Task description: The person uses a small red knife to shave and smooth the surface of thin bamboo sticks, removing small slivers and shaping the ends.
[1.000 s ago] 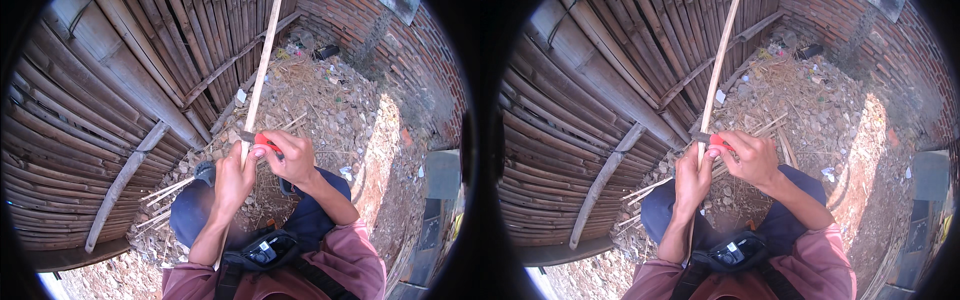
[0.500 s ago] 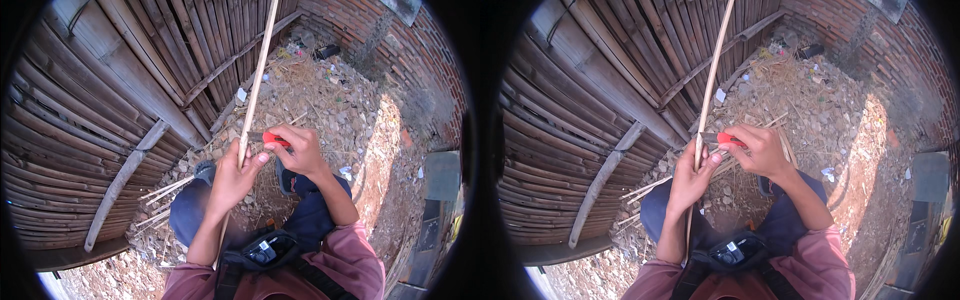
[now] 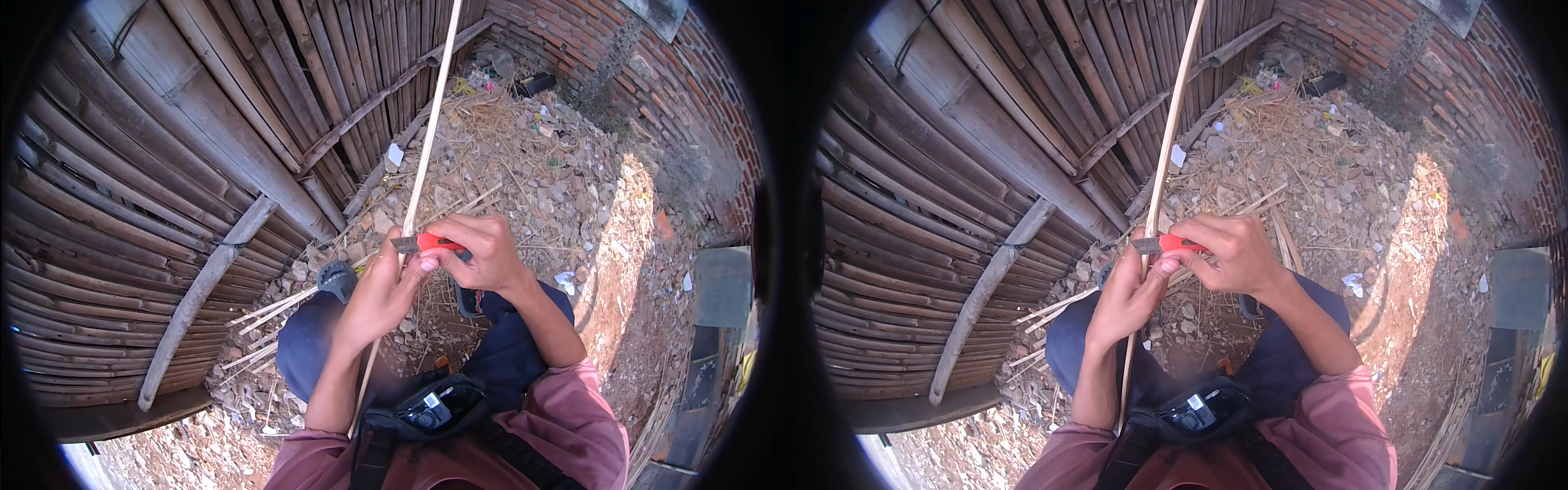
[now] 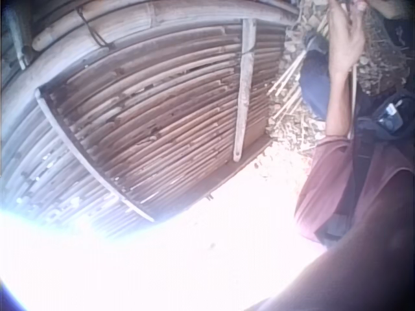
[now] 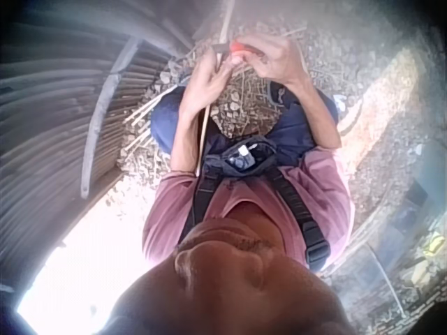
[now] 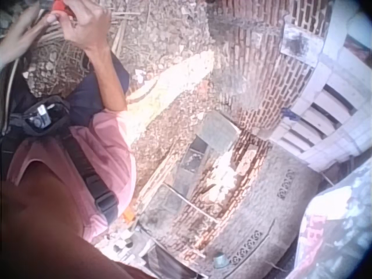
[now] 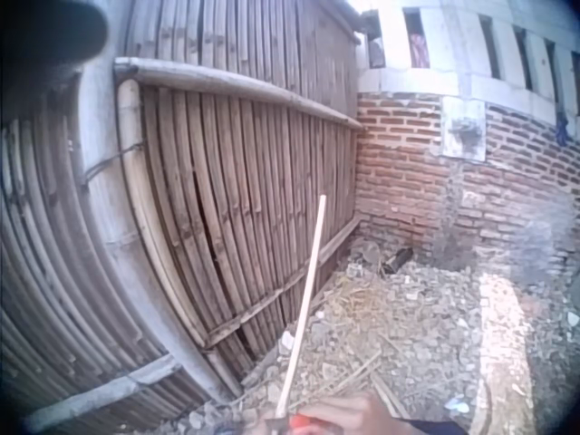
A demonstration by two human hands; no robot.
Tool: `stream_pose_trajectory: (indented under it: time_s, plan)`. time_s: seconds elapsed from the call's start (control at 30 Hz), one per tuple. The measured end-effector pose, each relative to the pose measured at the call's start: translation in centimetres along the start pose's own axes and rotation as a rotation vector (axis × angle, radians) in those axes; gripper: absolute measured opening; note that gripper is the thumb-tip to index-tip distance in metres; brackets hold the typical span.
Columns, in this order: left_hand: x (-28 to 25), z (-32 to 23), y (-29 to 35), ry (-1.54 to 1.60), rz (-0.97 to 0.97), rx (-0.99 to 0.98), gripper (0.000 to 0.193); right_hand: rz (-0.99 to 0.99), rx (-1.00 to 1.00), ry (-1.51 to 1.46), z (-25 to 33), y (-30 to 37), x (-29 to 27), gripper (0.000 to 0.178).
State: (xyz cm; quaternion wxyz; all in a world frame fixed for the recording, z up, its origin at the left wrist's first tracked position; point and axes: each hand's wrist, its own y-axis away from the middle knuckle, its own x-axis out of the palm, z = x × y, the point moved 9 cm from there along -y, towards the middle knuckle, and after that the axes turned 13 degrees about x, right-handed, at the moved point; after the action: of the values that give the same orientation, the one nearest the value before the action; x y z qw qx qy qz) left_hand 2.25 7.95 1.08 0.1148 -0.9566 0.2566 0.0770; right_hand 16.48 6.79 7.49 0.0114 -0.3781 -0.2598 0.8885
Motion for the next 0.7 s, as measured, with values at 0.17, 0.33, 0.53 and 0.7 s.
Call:
stream_pose_trajectory:
  time_s: [0.17,0.33,0.53,0.7]
  plan:
    - [-0.3,-1.4,-0.4,-0.155,-0.073,0.135,0.035,-0.007,0.004,0.011,0.1,-0.2,-0.1,0.021]
    - [-0.5,-1.9,-0.5,-0.24,-0.146,0.217,0.034,-0.054,0.021,0.065,0.2,0.1,-0.3,0.022]
    - [-0.6,-1.8,-0.5,-0.242,-0.206,0.193,0.035,-0.145,0.086,0.127,0.5,0.3,-0.4,0.022]
    - [-0.6,-1.5,-0.6,-0.262,-0.234,0.082,0.036,-0.216,0.192,0.101,0.4,0.3,-0.3,0.021]
